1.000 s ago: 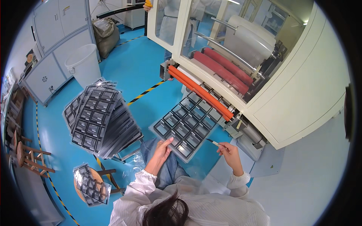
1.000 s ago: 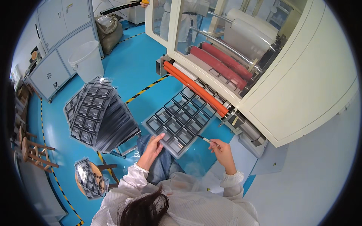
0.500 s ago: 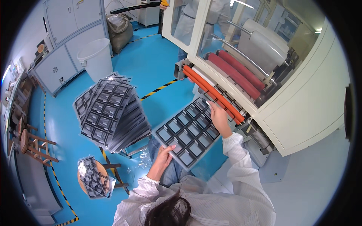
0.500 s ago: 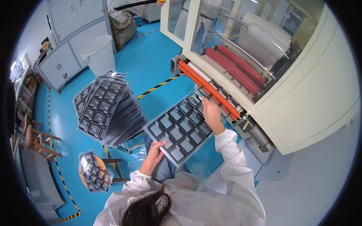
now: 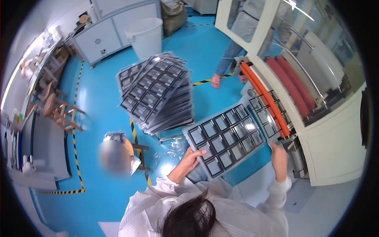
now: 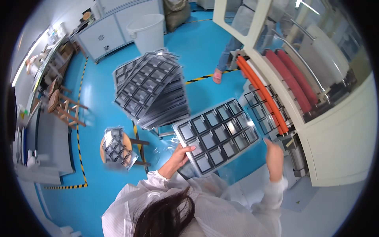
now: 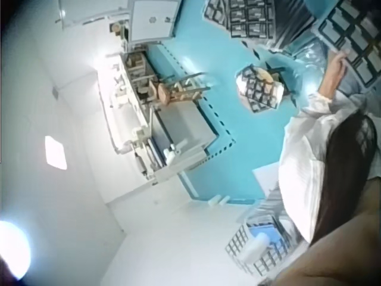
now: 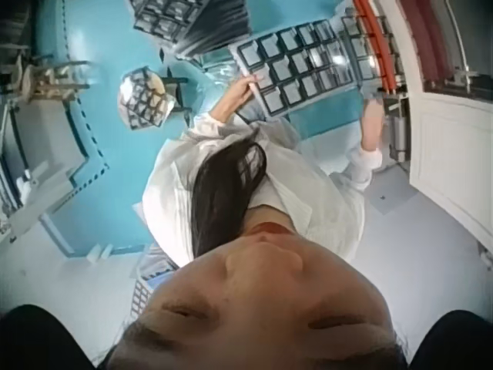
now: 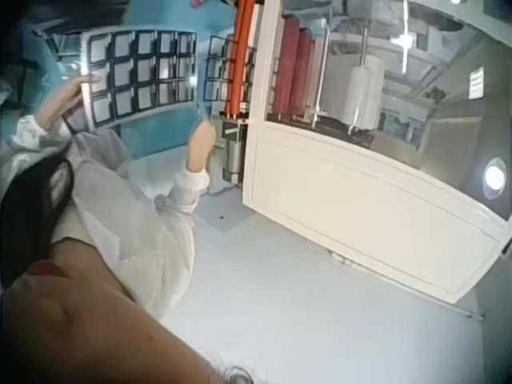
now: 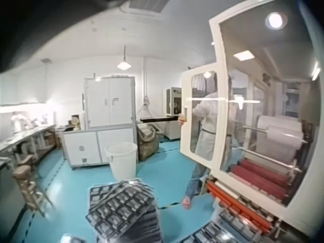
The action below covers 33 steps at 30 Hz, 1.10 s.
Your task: Stacking and moving plastic component trays in a manufacturing facility.
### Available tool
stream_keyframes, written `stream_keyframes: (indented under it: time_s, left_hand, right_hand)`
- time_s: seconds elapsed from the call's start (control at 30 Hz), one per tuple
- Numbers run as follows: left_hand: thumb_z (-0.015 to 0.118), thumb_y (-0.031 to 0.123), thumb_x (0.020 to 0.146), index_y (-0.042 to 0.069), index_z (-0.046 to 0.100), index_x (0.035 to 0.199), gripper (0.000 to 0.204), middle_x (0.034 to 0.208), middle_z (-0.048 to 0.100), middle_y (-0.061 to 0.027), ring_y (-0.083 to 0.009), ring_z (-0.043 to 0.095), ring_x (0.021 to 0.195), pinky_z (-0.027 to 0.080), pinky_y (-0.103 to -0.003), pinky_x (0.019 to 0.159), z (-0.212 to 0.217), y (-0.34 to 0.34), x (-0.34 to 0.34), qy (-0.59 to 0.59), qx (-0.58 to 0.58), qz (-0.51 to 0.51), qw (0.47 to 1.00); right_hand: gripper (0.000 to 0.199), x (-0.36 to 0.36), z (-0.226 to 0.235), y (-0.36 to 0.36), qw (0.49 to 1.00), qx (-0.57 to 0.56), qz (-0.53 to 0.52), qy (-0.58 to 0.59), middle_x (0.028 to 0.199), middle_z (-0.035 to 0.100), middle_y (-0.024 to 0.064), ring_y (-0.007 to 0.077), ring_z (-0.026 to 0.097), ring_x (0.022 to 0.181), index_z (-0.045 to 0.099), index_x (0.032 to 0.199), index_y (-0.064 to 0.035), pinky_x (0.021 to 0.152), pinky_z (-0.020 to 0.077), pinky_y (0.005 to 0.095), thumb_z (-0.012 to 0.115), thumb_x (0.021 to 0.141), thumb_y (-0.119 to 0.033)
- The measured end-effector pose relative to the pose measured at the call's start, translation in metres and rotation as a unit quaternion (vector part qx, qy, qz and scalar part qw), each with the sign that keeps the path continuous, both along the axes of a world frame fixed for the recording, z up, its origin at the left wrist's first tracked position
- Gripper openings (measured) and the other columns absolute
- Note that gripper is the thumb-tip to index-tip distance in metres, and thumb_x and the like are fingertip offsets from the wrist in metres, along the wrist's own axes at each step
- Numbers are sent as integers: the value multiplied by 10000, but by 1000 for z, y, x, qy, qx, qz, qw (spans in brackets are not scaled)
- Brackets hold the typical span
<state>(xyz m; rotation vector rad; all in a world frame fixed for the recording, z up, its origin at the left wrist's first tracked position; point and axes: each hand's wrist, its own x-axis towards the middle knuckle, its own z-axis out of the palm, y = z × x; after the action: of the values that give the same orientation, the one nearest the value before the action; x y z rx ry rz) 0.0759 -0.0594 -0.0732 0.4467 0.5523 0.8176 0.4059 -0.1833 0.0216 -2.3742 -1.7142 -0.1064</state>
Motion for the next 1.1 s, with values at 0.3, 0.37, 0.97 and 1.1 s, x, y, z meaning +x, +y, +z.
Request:
stream_keyframes:
  time_s: [0.3, 0.37, 0.97, 1.1]
  left_hand:
    - [628, 42, 733, -46, 413, 1238, 556, 1127, 562, -143, -241, 591, 1005, 503, -353, 873, 24, -25, -74, -8, 26, 53, 998]
    - [630, 44, 731, -52, 415, 1233, 554, 1129, 563, -147, -249, 592, 1007, 502, -361, 877, 29, -24, -77, -8, 34, 62, 997]
    - [489, 624, 814, -57, 367, 1288, 839, 1264, 459, -253, -368, 458, 1184, 451, -414, 953, 44, 120, -144, -89, 70, 161, 981]
    - [558, 477, 848, -57, 421, 1231, 671, 1181, 526, -233, -359, 528, 1093, 482, -400, 917, 63, 146, -119, -51, 60, 184, 980]
  right_hand:
    - [399, -118, -33, -38, 619, 190, -15, 762, 981, 579, 73, 177, 560, 859, 550, 1153, 26, 811, 469, 346, 502, 921, -296]
    - [447, -139, -34, -3, 539, 205, 31, 816, 1004, 576, 75, 169, 554, 883, 549, 1152, 27, 837, 454, 337, 470, 928, -352]
    - [281, -146, 58, 63, 545, 342, -14, 765, 976, 596, 57, 149, 602, 836, 541, 1090, -6, 731, 504, 263, 496, 913, -220]
    - [224, -153, 67, 63, 501, 383, -41, 775, 907, 596, 54, 146, 605, 792, 550, 1007, -5, 635, 524, 270, 547, 884, -192]
